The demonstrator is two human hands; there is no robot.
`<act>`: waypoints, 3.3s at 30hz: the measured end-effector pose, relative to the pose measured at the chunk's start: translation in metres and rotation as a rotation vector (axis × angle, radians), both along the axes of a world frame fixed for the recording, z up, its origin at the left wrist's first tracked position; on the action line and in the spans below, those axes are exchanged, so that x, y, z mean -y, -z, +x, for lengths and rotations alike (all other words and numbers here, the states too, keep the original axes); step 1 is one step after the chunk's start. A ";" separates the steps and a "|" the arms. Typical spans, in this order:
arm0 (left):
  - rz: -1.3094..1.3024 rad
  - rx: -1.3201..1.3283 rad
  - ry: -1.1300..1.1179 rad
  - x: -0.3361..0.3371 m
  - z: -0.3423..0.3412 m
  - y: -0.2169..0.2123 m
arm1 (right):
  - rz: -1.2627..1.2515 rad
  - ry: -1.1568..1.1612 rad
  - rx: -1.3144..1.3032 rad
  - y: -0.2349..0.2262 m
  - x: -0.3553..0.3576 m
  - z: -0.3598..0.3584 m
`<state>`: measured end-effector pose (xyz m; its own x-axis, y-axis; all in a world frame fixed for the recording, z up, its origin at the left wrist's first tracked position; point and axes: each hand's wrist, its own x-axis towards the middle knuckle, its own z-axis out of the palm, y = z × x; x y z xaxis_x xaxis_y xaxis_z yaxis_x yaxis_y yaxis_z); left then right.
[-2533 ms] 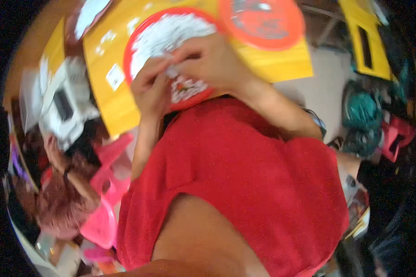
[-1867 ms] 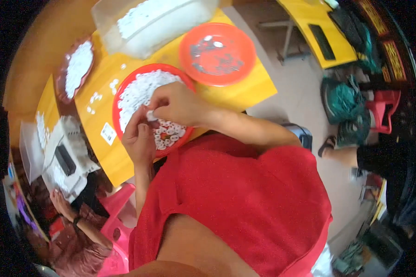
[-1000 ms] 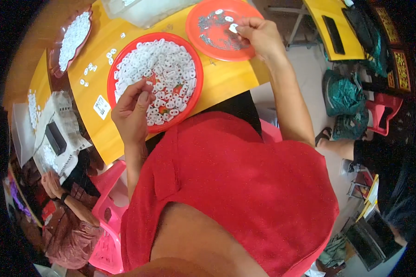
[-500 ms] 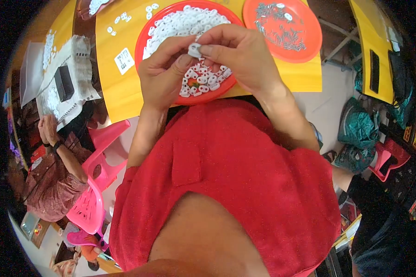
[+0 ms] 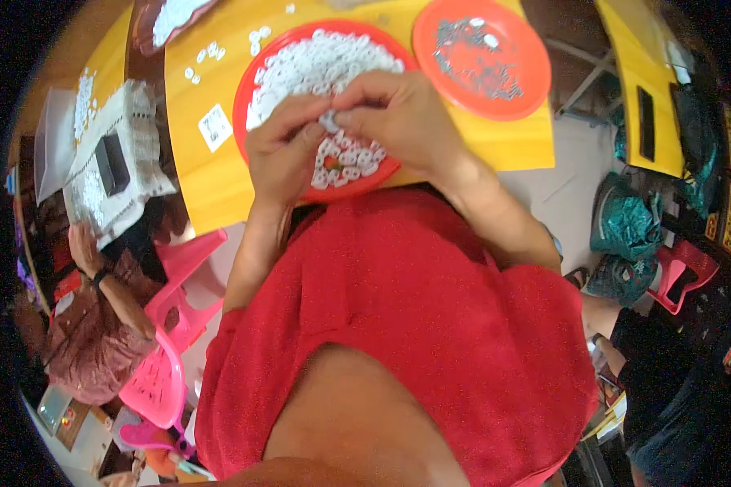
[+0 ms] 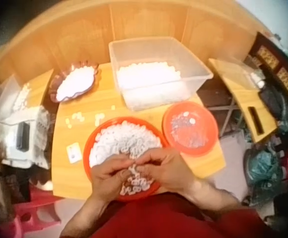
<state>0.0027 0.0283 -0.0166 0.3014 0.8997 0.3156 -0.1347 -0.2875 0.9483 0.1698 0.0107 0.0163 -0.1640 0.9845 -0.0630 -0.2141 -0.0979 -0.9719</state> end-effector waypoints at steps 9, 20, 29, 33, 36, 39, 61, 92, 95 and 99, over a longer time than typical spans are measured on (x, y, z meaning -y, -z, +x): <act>-0.234 0.033 -0.009 0.017 -0.014 -0.004 | 0.313 0.327 0.741 -0.044 -0.105 0.051; -0.048 -0.426 -0.170 0.034 -0.038 0.000 | 0.367 0.577 0.819 -0.076 -0.119 0.110; 0.045 -0.469 -0.140 0.030 -0.041 0.001 | -0.042 0.183 1.163 0.036 -0.048 0.107; 0.068 -0.475 -0.138 0.028 -0.037 -0.005 | 0.081 0.159 1.524 0.046 -0.058 0.098; 0.104 -0.513 -0.125 0.024 -0.035 -0.009 | 0.069 0.140 1.589 0.049 -0.062 0.095; 0.140 -0.525 -0.105 0.018 -0.032 -0.008 | 0.087 0.137 1.616 0.046 -0.060 0.091; 0.459 -0.755 -0.089 0.007 -0.039 0.001 | 0.109 0.007 1.620 0.034 -0.054 0.147; 0.583 -0.997 0.108 -0.050 -0.006 0.020 | 0.152 0.411 0.993 0.022 0.015 0.091; 0.592 -1.049 0.087 -0.049 -0.012 0.023 | 0.179 0.376 0.854 0.026 0.020 0.074; 0.586 -0.992 0.067 -0.051 -0.011 0.024 | 0.163 0.344 0.780 0.024 0.020 0.065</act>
<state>-0.0087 0.0789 -0.0404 0.6925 0.6659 0.2775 0.5632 -0.7394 0.3689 0.2344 -0.0088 -0.0073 0.1759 0.9779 0.1130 0.5275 0.0033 -0.8496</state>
